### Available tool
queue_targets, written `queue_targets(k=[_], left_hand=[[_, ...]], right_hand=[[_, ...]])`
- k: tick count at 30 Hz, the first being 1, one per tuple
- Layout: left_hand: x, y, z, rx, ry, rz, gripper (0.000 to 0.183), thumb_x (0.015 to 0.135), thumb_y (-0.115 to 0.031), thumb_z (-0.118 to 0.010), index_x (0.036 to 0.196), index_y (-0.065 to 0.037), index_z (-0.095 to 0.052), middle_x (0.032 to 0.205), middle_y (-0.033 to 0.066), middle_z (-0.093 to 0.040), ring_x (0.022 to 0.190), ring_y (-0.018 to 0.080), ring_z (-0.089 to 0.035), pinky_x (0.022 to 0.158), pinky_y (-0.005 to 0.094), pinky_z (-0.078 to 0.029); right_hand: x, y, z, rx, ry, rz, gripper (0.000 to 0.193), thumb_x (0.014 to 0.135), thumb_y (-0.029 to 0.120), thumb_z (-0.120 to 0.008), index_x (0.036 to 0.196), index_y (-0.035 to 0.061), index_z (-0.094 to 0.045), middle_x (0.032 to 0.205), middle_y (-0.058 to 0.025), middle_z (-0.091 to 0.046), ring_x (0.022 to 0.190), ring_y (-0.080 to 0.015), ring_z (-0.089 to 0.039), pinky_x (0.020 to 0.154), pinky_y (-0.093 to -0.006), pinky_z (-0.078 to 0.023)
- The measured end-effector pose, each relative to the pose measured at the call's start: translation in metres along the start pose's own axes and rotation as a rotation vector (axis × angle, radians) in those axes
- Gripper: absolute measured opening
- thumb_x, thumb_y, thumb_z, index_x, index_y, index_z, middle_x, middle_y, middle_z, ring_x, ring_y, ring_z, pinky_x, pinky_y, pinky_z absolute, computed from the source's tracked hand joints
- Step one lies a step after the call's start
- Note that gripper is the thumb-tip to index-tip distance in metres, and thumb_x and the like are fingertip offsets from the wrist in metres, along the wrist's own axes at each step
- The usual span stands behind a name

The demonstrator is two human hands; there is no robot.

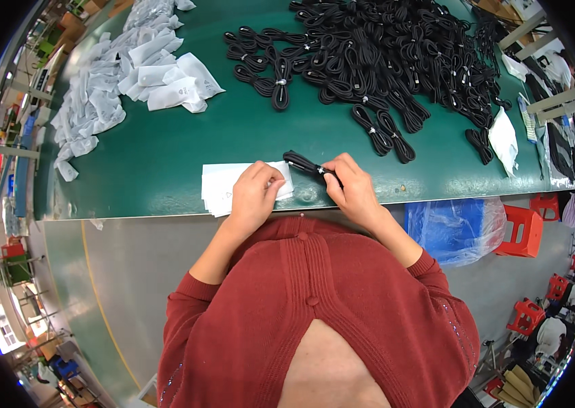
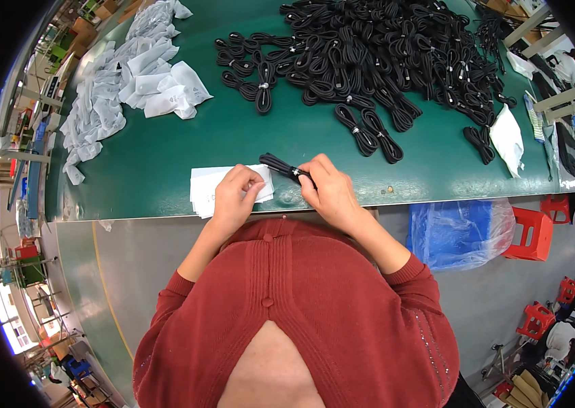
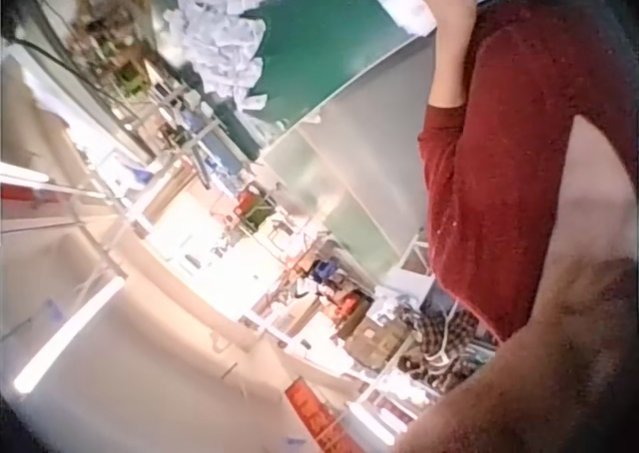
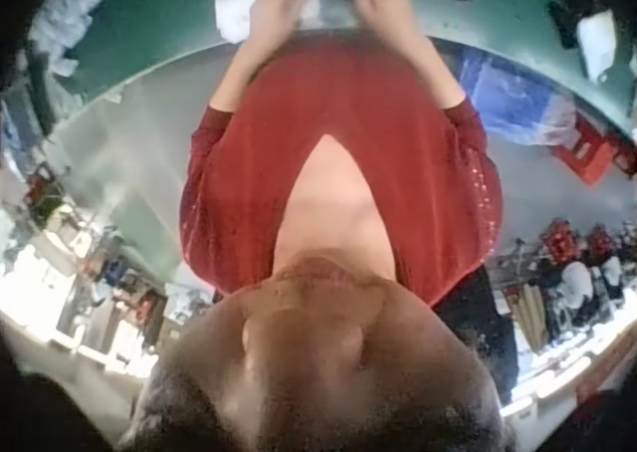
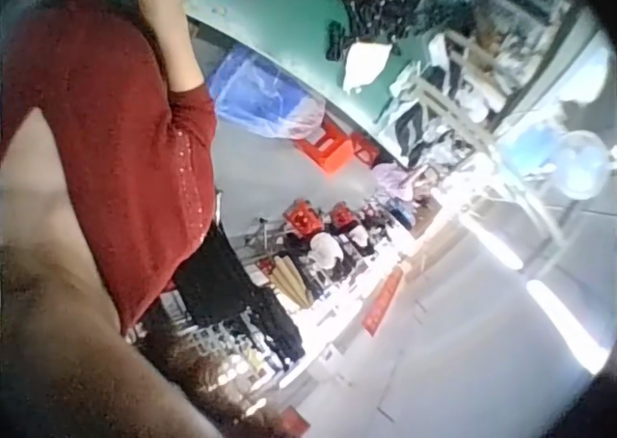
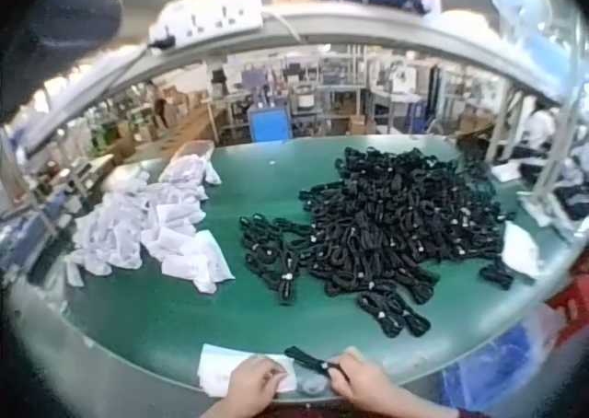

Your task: The person repeatedly picks up black cables from a pile on a green table and places them into small white paper bags. The person handles the cables and bags by hand, folding the bags closed after insertion. The task is performed in a repetitive, one-at-a-time manner throughout the clip.

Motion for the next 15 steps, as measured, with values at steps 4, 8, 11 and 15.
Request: queue_targets(k=[4, 8, 11, 15], left_hand=[[-0.001, 0.001, 0.006, -0.215, -0.002, 0.168, 0.006, 0.085, 0.003, -0.067, 0.087, -0.001, -0.062, 0.081, 0.0041, -0.057, 0.073, 0.013, -0.051, 0.067, 0.0274, -0.043], [0.0, -0.002, 0.01, -0.25, -0.019, 0.157, 0.007, 0.083, 0.002, -0.067, 0.087, 0.001, -0.06, 0.082, 0.0069, -0.058, 0.071, 0.0153, -0.052, 0.068, 0.0272, -0.044], [0.001, -0.003, 0.014, -0.289, -0.011, 0.104, 0.007, 0.083, 0.003, -0.066, 0.087, 0.0, -0.061, 0.084, 0.0076, -0.058, 0.074, 0.018, -0.054, 0.068, 0.029, -0.045], [0.002, -0.01, 0.018, -0.157, 0.039, -0.139, 0.01, 0.08, 0.002, -0.068, 0.085, -0.003, -0.062, 0.092, 0.0062, -0.06, 0.08, 0.0197, -0.054, 0.073, 0.0308, -0.044]], right_hand=[[-0.005, 0.005, 0.005, -0.073, 0.057, 0.045, 0.013, 0.088, 0.008, -0.063, 0.098, 0.0008, -0.061, 0.092, -0.013, -0.056, 0.072, -0.0342, -0.061, 0.063, -0.0444, -0.05], [-0.006, -0.001, 0.008, -0.076, 0.16, 0.078, 0.013, 0.089, 0.011, -0.061, 0.097, 0.0006, -0.062, 0.093, -0.0141, -0.057, 0.073, -0.0352, -0.061, 0.062, -0.0441, -0.05], [-0.002, -0.009, 0.007, 0.07, 0.197, 0.077, 0.019, 0.094, 0.017, -0.059, 0.096, -0.0009, -0.065, 0.085, -0.0111, -0.06, 0.063, -0.0276, -0.061, 0.057, -0.0383, -0.049], [0.007, -0.003, 0.011, 0.554, 0.564, -0.626, 0.03, 0.099, 0.025, -0.056, 0.098, -0.0024, -0.067, 0.074, -0.0048, -0.061, 0.053, -0.0138, -0.053, 0.052, -0.0297, -0.044]])
Point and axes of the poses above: each hand's wrist, its own x-axis towards the middle knuckle, its own z-axis out of the back of the hand, y = z × x, the point moved 1 cm from there along x, towards the middle knuckle
